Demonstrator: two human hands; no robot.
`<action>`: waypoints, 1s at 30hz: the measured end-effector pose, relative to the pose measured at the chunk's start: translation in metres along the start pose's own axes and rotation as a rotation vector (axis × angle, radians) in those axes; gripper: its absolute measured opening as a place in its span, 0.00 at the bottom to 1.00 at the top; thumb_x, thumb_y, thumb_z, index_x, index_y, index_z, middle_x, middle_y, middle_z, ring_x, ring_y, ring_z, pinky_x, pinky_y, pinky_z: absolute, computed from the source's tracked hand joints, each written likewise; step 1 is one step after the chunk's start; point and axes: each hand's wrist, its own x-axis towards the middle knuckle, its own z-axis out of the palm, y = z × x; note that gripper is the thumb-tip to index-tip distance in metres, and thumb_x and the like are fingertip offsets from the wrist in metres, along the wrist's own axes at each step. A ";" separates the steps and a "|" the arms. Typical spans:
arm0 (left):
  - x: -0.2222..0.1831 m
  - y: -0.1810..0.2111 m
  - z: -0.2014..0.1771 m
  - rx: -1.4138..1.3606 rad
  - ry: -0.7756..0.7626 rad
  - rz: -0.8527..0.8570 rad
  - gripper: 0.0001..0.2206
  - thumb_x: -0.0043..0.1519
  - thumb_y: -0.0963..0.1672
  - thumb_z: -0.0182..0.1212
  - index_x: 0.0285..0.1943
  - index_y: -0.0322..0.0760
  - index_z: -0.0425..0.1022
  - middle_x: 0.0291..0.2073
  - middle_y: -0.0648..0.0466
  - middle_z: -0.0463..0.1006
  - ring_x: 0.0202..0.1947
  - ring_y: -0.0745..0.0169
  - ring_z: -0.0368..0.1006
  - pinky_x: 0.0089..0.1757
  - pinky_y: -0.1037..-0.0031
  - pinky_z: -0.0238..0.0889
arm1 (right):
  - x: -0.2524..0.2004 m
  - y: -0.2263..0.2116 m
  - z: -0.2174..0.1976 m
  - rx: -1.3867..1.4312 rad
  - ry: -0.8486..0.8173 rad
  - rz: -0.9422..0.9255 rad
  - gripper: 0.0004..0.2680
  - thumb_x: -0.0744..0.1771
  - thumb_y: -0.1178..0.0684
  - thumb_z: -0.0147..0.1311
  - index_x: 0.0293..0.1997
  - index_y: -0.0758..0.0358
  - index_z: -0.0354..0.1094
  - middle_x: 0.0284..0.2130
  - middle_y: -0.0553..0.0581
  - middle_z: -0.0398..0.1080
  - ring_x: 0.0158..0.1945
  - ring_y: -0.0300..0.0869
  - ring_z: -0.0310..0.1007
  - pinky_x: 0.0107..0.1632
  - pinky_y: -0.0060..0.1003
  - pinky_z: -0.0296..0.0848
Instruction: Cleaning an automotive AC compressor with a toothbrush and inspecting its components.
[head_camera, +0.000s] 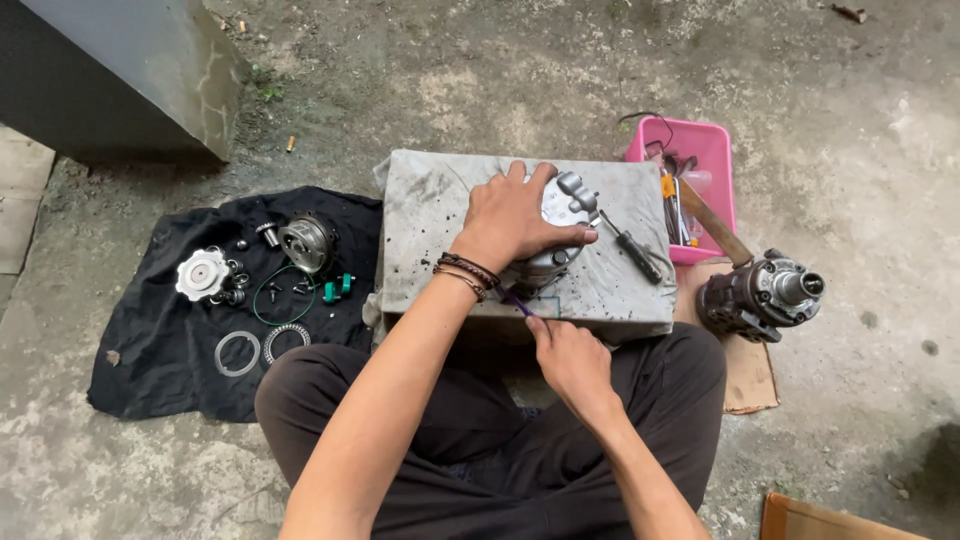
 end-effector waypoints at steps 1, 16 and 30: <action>0.001 0.000 -0.001 0.002 0.002 -0.002 0.44 0.43 0.71 0.58 0.64 0.54 0.62 0.52 0.50 0.70 0.54 0.36 0.72 0.51 0.49 0.66 | 0.005 -0.003 0.003 0.001 0.000 -0.003 0.25 0.70 0.31 0.34 0.45 0.60 0.77 0.35 0.73 0.77 0.49 0.69 0.76 0.52 0.63 0.72; 0.003 0.000 -0.001 -0.001 0.005 0.005 0.44 0.43 0.71 0.59 0.64 0.56 0.62 0.51 0.51 0.70 0.56 0.37 0.71 0.52 0.48 0.64 | 0.014 0.025 -0.011 -0.195 0.815 -0.450 0.15 0.70 0.35 0.49 0.26 0.47 0.63 0.15 0.49 0.65 0.25 0.50 0.76 0.26 0.47 0.72; -0.001 -0.001 -0.004 0.019 -0.020 -0.012 0.44 0.45 0.70 0.58 0.66 0.56 0.61 0.53 0.51 0.70 0.58 0.40 0.71 0.52 0.49 0.64 | 0.016 0.048 -0.014 -0.150 0.722 -0.479 0.15 0.69 0.36 0.49 0.26 0.50 0.67 0.16 0.54 0.70 0.26 0.55 0.78 0.27 0.52 0.73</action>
